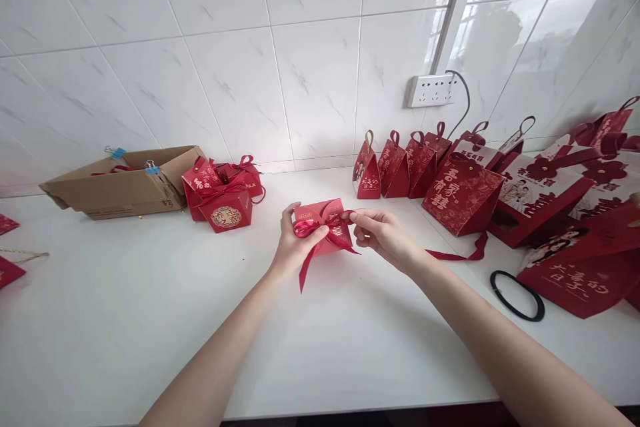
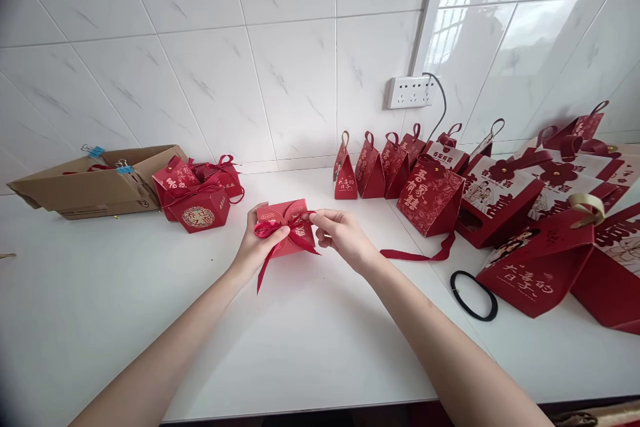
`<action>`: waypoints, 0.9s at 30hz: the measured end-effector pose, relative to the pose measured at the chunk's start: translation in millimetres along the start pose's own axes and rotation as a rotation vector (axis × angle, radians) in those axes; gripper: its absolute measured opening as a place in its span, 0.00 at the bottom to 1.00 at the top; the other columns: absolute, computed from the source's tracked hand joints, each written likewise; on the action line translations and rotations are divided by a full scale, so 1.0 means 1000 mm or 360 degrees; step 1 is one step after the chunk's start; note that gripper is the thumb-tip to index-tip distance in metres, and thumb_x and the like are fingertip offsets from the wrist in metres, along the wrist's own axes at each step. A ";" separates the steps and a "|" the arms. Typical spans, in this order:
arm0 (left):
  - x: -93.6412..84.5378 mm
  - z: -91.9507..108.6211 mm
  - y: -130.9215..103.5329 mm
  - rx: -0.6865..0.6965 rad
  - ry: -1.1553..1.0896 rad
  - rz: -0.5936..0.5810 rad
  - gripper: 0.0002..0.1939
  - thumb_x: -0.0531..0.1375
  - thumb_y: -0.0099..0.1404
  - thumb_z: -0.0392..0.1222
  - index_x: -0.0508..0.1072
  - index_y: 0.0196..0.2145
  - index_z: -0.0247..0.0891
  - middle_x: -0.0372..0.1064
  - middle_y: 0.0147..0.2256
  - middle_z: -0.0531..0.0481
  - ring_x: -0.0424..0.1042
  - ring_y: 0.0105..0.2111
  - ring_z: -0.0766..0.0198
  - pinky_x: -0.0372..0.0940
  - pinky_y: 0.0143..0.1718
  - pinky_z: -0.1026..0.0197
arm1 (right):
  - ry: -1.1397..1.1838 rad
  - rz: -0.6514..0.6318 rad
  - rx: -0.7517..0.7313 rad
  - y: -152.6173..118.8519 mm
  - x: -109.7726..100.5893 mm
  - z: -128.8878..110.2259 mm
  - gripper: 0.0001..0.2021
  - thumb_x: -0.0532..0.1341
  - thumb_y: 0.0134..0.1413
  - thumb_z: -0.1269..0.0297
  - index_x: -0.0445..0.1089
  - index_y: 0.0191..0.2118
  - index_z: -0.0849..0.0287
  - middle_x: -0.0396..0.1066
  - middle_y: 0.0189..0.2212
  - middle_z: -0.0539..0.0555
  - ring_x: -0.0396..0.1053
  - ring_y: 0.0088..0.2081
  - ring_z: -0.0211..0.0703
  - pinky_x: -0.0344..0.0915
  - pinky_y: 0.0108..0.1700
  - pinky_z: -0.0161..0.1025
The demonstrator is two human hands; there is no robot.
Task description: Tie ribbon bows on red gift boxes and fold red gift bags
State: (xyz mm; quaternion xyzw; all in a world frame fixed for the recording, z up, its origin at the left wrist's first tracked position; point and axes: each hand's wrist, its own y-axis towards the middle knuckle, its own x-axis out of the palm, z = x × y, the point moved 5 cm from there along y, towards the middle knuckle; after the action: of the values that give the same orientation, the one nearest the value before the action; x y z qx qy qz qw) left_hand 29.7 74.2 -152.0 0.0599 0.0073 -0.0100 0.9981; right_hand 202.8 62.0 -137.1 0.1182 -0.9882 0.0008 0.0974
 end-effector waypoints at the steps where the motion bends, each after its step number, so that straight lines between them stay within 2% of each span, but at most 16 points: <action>1: 0.000 0.000 0.000 -0.0001 -0.0002 -0.0001 0.37 0.68 0.51 0.47 0.53 0.53 0.46 0.69 0.41 0.52 0.72 0.42 0.62 0.66 0.45 0.58 | -0.0011 0.0000 -0.0003 0.000 0.001 0.000 0.12 0.64 0.46 0.55 0.71 0.26 0.60 0.58 0.19 0.46 0.53 0.24 0.33 0.51 0.28 0.36; 3: 0.001 0.000 0.000 -0.0002 -0.0010 -0.0012 0.37 0.68 0.51 0.47 0.53 0.53 0.47 0.69 0.42 0.51 0.72 0.42 0.62 0.66 0.46 0.58 | -0.0113 0.0026 -0.0035 -0.001 0.003 -0.002 0.09 0.63 0.47 0.59 0.72 0.30 0.60 0.62 0.22 0.47 0.54 0.24 0.33 0.52 0.29 0.37; 6: 0.001 -0.001 0.000 -0.0008 -0.0004 -0.0007 0.37 0.68 0.52 0.47 0.53 0.53 0.47 0.68 0.44 0.50 0.72 0.44 0.61 0.65 0.46 0.57 | -0.0184 0.0104 -0.0068 -0.001 0.002 -0.004 0.10 0.64 0.45 0.63 0.71 0.36 0.60 0.66 0.26 0.48 0.56 0.24 0.33 0.54 0.31 0.37; 9: 0.000 -0.001 -0.001 -0.0002 -0.0004 0.0001 0.36 0.68 0.52 0.47 0.53 0.53 0.47 0.68 0.44 0.50 0.71 0.45 0.60 0.65 0.47 0.56 | 0.0077 0.0144 -0.0030 -0.001 -0.002 -0.003 0.15 0.68 0.41 0.63 0.69 0.37 0.59 0.65 0.25 0.47 0.57 0.25 0.33 0.53 0.30 0.36; 11: 0.001 0.000 -0.001 0.0014 -0.0019 -0.0017 0.37 0.68 0.52 0.47 0.53 0.53 0.46 0.69 0.43 0.50 0.72 0.44 0.60 0.65 0.47 0.56 | 0.0288 0.0090 0.0015 -0.001 -0.003 -0.002 0.17 0.70 0.39 0.64 0.68 0.38 0.58 0.63 0.22 0.45 0.55 0.24 0.32 0.52 0.28 0.34; 14: 0.000 0.001 -0.001 0.0033 -0.0006 -0.0015 0.36 0.68 0.52 0.47 0.53 0.53 0.45 0.68 0.43 0.50 0.72 0.43 0.60 0.66 0.47 0.56 | 0.0473 -0.0019 0.0103 -0.001 -0.001 0.001 0.15 0.70 0.38 0.65 0.70 0.36 0.59 0.62 0.21 0.45 0.50 0.21 0.30 0.48 0.24 0.33; 17: 0.001 0.001 -0.001 0.0025 -0.0010 -0.0023 0.38 0.68 0.51 0.47 0.53 0.54 0.45 0.69 0.42 0.50 0.72 0.43 0.60 0.66 0.47 0.56 | 0.0509 -0.0074 0.0104 0.000 0.002 0.002 0.12 0.68 0.39 0.64 0.71 0.33 0.59 0.62 0.22 0.46 0.49 0.20 0.30 0.48 0.24 0.33; 20: 0.002 0.002 -0.002 -0.0003 -0.0022 -0.0044 0.39 0.68 0.51 0.48 0.51 0.55 0.44 0.68 0.42 0.49 0.72 0.42 0.60 0.66 0.45 0.56 | 0.0450 -0.0068 0.0007 0.000 0.003 0.002 0.12 0.68 0.41 0.64 0.70 0.35 0.58 0.55 0.19 0.43 0.48 0.21 0.31 0.48 0.24 0.34; 22: 0.002 0.002 -0.003 -0.0009 -0.0006 -0.0032 0.39 0.68 0.51 0.48 0.52 0.55 0.45 0.67 0.45 0.47 0.71 0.44 0.59 0.67 0.44 0.57 | 0.0345 -0.0113 -0.0044 -0.001 0.005 -0.001 0.13 0.67 0.44 0.64 0.68 0.37 0.57 0.54 0.19 0.42 0.47 0.20 0.30 0.48 0.25 0.34; 27: 0.003 0.002 -0.003 -0.0024 -0.0035 -0.0038 0.38 0.68 0.52 0.47 0.52 0.55 0.46 0.64 0.48 0.46 0.70 0.45 0.59 0.67 0.44 0.57 | -0.0209 -0.0198 -0.0249 -0.007 0.006 -0.013 0.12 0.63 0.48 0.65 0.66 0.40 0.57 0.66 0.32 0.49 0.61 0.28 0.35 0.56 0.31 0.36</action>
State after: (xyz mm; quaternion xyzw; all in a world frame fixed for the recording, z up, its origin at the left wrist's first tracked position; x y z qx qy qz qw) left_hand 32.3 70.5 -150.4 0.0520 -0.0028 -0.0226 0.9984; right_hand 201.3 54.5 -122.9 0.1710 -0.9803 -0.0901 0.0414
